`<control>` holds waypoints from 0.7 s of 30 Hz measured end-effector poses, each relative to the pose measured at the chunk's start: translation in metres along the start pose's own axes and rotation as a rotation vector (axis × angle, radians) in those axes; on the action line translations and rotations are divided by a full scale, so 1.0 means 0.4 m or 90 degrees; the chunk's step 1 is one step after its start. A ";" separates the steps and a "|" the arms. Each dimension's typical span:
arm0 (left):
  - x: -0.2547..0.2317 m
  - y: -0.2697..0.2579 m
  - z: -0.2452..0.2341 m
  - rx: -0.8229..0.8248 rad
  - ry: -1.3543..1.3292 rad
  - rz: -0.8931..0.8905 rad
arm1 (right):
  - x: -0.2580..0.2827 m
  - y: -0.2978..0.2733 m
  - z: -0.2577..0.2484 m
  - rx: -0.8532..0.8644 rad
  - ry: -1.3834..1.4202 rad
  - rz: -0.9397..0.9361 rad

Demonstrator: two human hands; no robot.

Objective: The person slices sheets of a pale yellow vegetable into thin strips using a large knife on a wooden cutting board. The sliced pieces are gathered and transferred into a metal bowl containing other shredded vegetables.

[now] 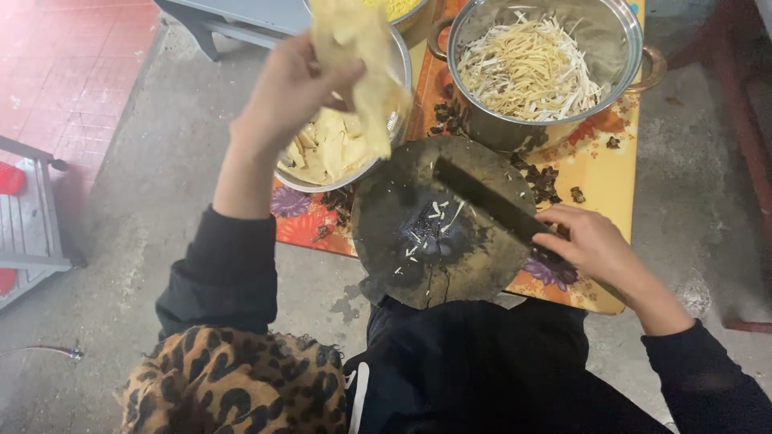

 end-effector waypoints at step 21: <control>0.621 -0.089 0.289 0.017 0.416 -0.059 | 0.105 -0.058 -0.021 -0.146 0.211 -0.029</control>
Point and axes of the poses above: each hand's wrist, its own y-axis towards the middle knuckle, its own z-axis out of the palm, x = y × z, the point moved 5 cm from there along y, towards the middle knuckle, and after that the axes turned 7 degrees about x, right-handed, at the moved point
